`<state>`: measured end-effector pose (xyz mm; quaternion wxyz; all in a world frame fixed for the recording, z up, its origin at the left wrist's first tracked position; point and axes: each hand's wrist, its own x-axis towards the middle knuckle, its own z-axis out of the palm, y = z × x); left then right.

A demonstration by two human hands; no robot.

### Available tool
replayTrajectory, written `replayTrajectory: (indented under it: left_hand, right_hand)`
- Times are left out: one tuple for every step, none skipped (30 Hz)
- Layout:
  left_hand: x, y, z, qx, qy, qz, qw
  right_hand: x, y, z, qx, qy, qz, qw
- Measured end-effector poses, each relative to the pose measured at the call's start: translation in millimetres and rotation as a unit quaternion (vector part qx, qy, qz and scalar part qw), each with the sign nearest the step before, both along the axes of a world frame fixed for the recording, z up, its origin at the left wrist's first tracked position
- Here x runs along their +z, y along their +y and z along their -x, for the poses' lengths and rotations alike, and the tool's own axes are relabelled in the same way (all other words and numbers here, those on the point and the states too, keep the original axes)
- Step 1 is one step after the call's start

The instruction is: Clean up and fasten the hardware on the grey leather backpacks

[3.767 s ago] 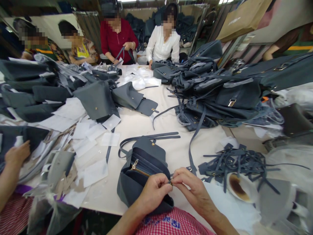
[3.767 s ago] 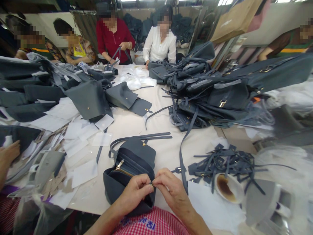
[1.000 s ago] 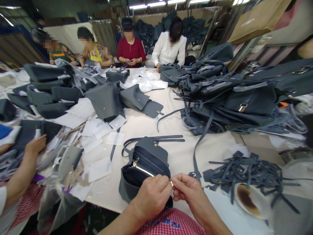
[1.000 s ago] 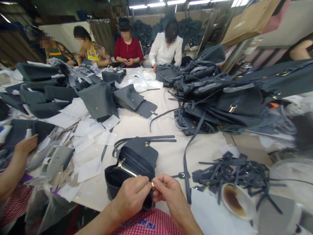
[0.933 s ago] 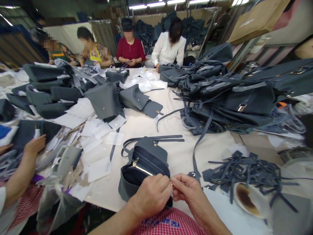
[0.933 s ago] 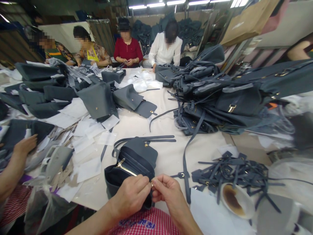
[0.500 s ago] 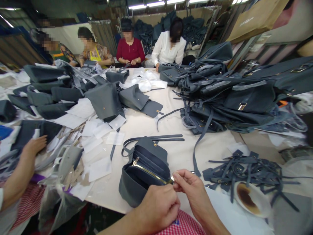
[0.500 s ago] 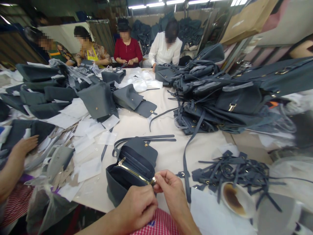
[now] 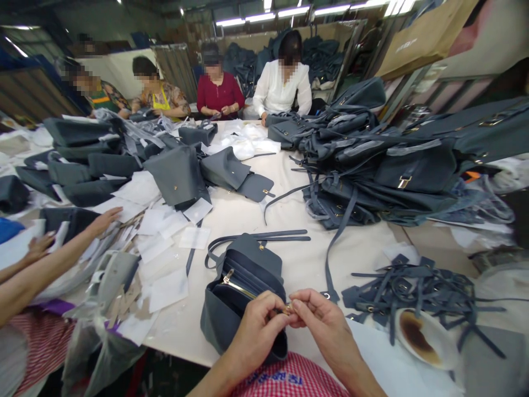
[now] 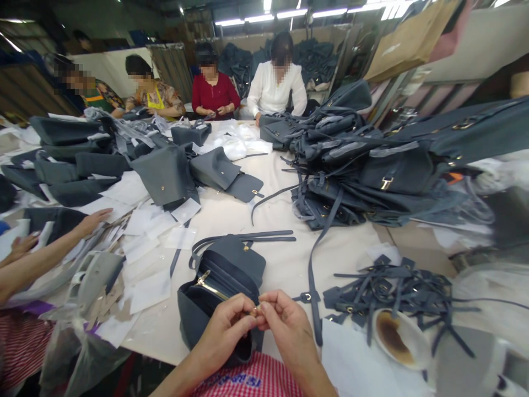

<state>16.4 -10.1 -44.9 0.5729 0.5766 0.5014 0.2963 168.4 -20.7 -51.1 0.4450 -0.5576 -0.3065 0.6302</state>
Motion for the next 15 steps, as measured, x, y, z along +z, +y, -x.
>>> replayTrajectory:
  left_hand:
    - [-2.4, -0.2, -0.6, 0.0, -0.009, 0.011, 1.0]
    - [-4.4, -0.4, -0.8, 0.003, -0.016, 0.023, 1.0]
    - [-5.9, -0.6, -0.8, 0.007, -0.019, 0.034, 0.999]
    - [-7.0, -0.8, -0.7, 0.011, -0.02, 0.041, 0.999]
    - [-7.6, -0.9, -0.6, 0.013, -0.019, 0.043, 0.999]
    - [-7.7, -1.1, -0.6, 0.013, -0.017, 0.038, 0.999]
    - [-7.4, -1.3, -0.7, 0.012, -0.013, 0.028, 0.999]
    - [-6.8, -1.5, -0.8, 0.009, -0.007, 0.013, 1.0]
    - [-6.0, -1.8, -0.9, 0.006, 0.0, -0.002, 1.0]
    - [-5.1, -2.2, -0.8, 0.002, 0.007, -0.016, 1.0]
    - [-4.2, -2.7, -0.5, -0.003, 0.014, -0.028, 0.999]
    - [-3.5, -3.5, 0.0, -0.008, 0.019, -0.038, 0.999]
    - [-3.2, -4.3, 0.8, -0.015, 0.021, -0.046, 0.999]
    - [-3.5, -5.3, 1.8, -0.023, 0.019, -0.056, 0.998]
    - [-4.4, -6.2, 2.9, -0.034, 0.013, -0.071, 0.997]
  right_hand:
    - [-2.0, -0.7, -1.6, 0.003, -0.007, -0.001, 1.0]
    - [-3.6, -1.2, -3.3, 0.004, -0.017, 0.0, 1.0]
    - [-4.6, -1.8, -4.9, 0.003, -0.03, 0.004, 1.0]
    - [-4.8, -2.2, -6.2, 0.005, -0.044, 0.007, 0.999]
    - [-4.2, -2.6, -7.0, 0.009, -0.059, 0.008, 0.998]
    - [-2.7, -2.9, -7.3, 0.018, -0.074, 0.004, 0.997]
    - [-0.8, -3.2, -7.0, 0.034, -0.091, -0.01, 0.995]
    - [1.1, -3.3, -6.4, 0.056, -0.112, -0.033, 0.992]
    - [2.2, -3.3, -5.8, 0.078, -0.134, -0.059, 0.986]
    - [1.9, -3.1, -5.5, 0.092, -0.151, -0.08, 0.981]
    - [-0.6, -2.5, -6.0, 0.094, -0.16, -0.091, 0.978]
    - [-5.4, -1.5, -7.5, 0.083, -0.157, -0.084, 0.98]
    - [-12.7, 0.3, -10.0, 0.063, -0.141, -0.06, 0.986]
    - [-22.0, 2.9, -13.2, 0.035, -0.114, -0.018, 0.993]
    - [-32.6, 6.6, -16.8, 0.011, -0.083, 0.029, 0.996]
